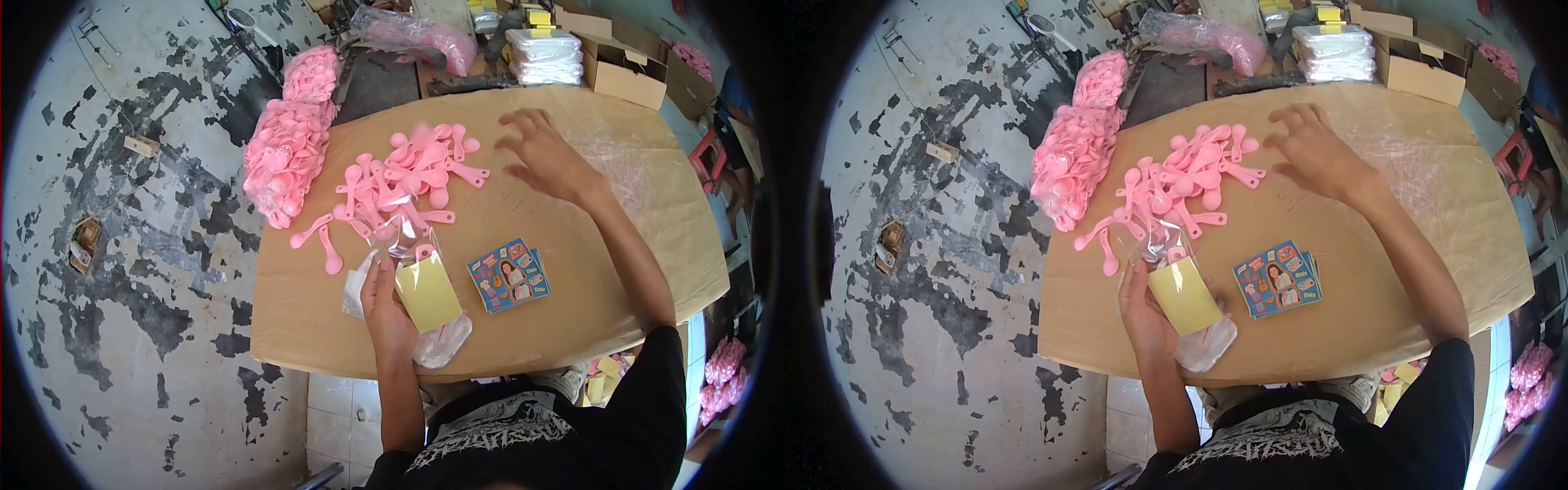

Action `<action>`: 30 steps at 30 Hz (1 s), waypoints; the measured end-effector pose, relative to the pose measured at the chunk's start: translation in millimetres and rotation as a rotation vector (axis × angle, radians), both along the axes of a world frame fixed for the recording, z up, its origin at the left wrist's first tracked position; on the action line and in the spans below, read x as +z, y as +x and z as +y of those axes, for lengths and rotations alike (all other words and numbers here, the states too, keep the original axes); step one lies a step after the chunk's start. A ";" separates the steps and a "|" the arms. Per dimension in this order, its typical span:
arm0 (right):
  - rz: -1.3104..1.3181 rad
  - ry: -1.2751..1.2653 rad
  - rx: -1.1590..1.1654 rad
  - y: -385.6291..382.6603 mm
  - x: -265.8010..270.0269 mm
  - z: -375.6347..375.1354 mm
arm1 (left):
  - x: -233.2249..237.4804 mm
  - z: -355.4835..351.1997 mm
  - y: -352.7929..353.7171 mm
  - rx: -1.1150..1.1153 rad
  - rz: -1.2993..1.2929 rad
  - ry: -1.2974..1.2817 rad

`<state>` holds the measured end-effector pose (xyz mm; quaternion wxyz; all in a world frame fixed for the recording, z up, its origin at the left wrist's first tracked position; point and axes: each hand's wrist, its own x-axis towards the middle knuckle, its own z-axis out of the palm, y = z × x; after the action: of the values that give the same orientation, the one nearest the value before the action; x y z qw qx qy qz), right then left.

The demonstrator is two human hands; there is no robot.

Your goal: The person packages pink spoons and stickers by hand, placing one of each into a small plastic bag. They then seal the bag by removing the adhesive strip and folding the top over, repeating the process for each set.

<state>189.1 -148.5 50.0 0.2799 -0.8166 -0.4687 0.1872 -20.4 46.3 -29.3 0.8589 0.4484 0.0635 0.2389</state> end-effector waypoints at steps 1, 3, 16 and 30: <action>-0.009 0.126 -0.014 4.4 -10.3 3.5 | 3.6 -0.7 1.0 -0.023 -0.035 -0.009; 0.011 0.286 0.067 -2.4 -10.7 13.9 | 14.0 -8.1 7.4 0.046 -0.013 -0.002; 0.493 0.550 0.190 -76.9 -29.1 57.5 | 5.4 -10.5 5.8 0.124 0.053 0.134; 0.372 0.459 0.143 -62.3 -27.7 45.5 | 7.5 7.5 -4.8 -0.013 0.010 0.448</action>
<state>126.7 -103.0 22.3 0.5244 -0.6487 -0.4957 0.2418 -25.2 53.8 -21.8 0.7391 0.6295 0.0103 0.2396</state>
